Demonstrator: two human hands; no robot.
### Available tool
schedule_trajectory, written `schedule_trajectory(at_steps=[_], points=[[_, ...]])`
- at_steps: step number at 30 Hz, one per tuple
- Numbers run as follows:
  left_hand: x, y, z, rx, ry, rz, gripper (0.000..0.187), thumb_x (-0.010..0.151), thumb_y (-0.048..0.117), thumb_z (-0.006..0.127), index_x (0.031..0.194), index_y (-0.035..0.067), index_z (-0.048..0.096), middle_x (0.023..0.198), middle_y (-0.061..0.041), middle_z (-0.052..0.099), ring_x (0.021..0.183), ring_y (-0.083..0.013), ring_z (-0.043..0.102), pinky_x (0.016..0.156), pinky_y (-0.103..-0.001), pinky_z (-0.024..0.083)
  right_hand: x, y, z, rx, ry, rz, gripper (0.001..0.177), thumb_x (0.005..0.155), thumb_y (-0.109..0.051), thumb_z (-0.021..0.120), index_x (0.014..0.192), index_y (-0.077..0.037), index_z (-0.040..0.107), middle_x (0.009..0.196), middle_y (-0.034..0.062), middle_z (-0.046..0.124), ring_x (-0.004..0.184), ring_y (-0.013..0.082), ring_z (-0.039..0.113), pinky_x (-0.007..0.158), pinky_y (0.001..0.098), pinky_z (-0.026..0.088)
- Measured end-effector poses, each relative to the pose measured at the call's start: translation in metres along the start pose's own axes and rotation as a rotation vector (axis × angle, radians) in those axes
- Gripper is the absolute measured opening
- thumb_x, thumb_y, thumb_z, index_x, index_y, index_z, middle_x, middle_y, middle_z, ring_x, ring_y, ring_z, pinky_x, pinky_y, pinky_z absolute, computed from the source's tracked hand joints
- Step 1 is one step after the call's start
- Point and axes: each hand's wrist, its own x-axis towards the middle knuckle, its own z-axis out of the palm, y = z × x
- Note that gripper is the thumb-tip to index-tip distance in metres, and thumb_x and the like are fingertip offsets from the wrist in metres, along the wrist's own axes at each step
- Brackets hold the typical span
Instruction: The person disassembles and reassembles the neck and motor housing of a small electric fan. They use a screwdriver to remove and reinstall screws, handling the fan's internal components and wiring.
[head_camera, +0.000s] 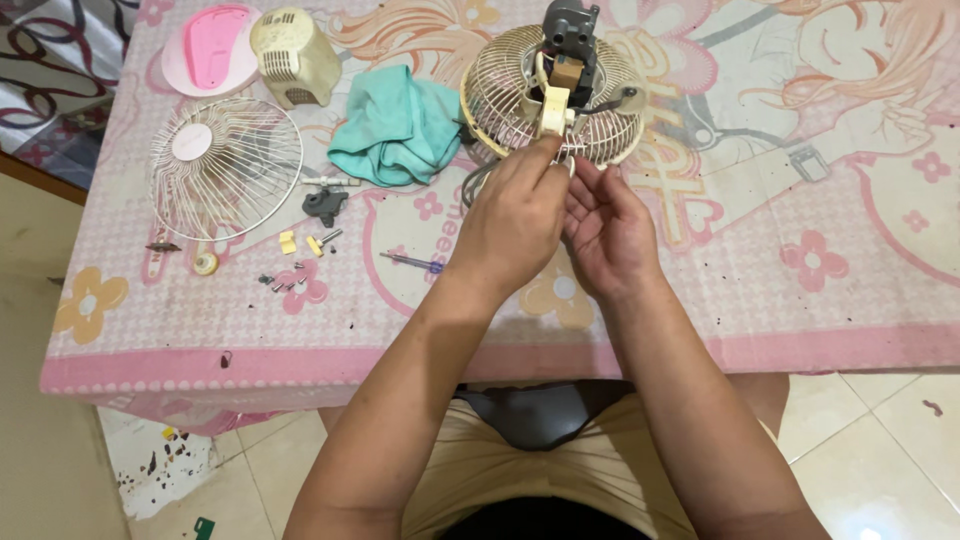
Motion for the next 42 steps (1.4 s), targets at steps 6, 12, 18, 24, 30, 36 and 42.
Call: schedule_trajectory(at_steps=[6, 12, 18, 24, 30, 36, 42], points=[[0.005, 0.003, 0.002, 0.013, -0.053, 0.039, 0.017, 0.096, 0.008, 0.061, 0.108, -0.003, 0.065, 0.133, -0.024, 0.061, 0.123, -0.0399, 0.061, 0.105, -0.047, 0.05, 0.003, 0.001, -0.006, 0.117, -0.015, -0.003, 0.027, 0.111, -0.016, 0.05, 0.131, 0.001, 0.056, 0.125, 0.0149, 0.066, 0.115, 0.0243, 0.066, 0.104, 0.0382, 0.052], [0.015, 0.004, 0.014, 0.003, -0.123, 0.057, 0.021, 0.092, 0.011, 0.061, 0.111, 0.005, 0.069, 0.134, -0.023, 0.059, 0.124, -0.0396, 0.06, 0.101, -0.048, 0.051, -0.004, -0.01, -0.001, 0.13, -0.07, -0.062, 0.027, 0.108, -0.02, 0.049, 0.126, -0.002, 0.058, 0.124, 0.0126, 0.066, 0.117, 0.0243, 0.064, 0.107, 0.0411, 0.051], [0.005, -0.005, 0.008, -0.065, -0.105, -0.054, 0.026, 0.09, 0.008, 0.066, 0.116, 0.004, 0.069, 0.132, -0.022, 0.059, 0.115, -0.0388, 0.064, 0.093, -0.046, 0.055, 0.002, -0.008, -0.009, 0.113, -0.074, 0.0, 0.026, 0.109, -0.01, 0.049, 0.131, 0.0, 0.057, 0.127, 0.0144, 0.066, 0.116, 0.0248, 0.066, 0.098, 0.0374, 0.055], [0.001, -0.005, 0.011, -0.039, -0.008, 0.034, 0.035, 0.095, 0.009, 0.068, 0.129, 0.005, 0.065, 0.133, -0.021, 0.059, 0.12, -0.0389, 0.064, 0.098, -0.045, 0.056, 0.018, -0.008, -0.019, 0.321, 0.0, 0.151, 0.025, 0.113, -0.012, 0.045, 0.132, 0.002, 0.054, 0.126, 0.0179, 0.067, 0.112, 0.0283, 0.07, 0.087, 0.0363, 0.06], [-0.006, -0.003, 0.012, -0.294, 0.054, -0.135, 0.046, 0.097, 0.004, 0.07, 0.14, 0.003, 0.055, 0.135, -0.018, 0.061, 0.123, -0.0376, 0.063, 0.101, -0.042, 0.055, 0.012, -0.018, -0.019, 0.29, 0.171, 0.133, 0.048, 0.105, -0.026, 0.039, 0.132, 0.012, 0.052, 0.126, 0.0235, 0.066, 0.113, 0.0327, 0.067, 0.09, 0.0421, 0.059], [-0.011, -0.009, -0.003, -0.277, 0.051, -0.179, 0.046, 0.095, 0.003, 0.072, 0.138, 0.006, 0.057, 0.138, -0.016, 0.061, 0.127, -0.0367, 0.063, 0.107, -0.042, 0.054, -0.003, -0.03, -0.013, 0.137, 0.377, 0.014, 0.048, 0.107, -0.021, 0.038, 0.136, 0.016, 0.048, 0.136, 0.0292, 0.061, 0.123, 0.0403, 0.066, 0.098, 0.0416, 0.054], [-0.033, 0.018, -0.022, 0.03, 0.102, -0.161, 0.039, 0.089, 0.014, 0.077, 0.127, 0.012, 0.069, 0.134, -0.019, 0.052, 0.128, -0.0397, 0.052, 0.111, -0.05, 0.042, -0.04, -0.025, 0.015, 0.066, 0.215, 0.029, 0.061, 0.108, -0.038, 0.033, 0.135, 0.014, 0.05, 0.135, 0.0282, 0.061, 0.125, 0.0398, 0.063, 0.102, 0.0426, 0.054]])
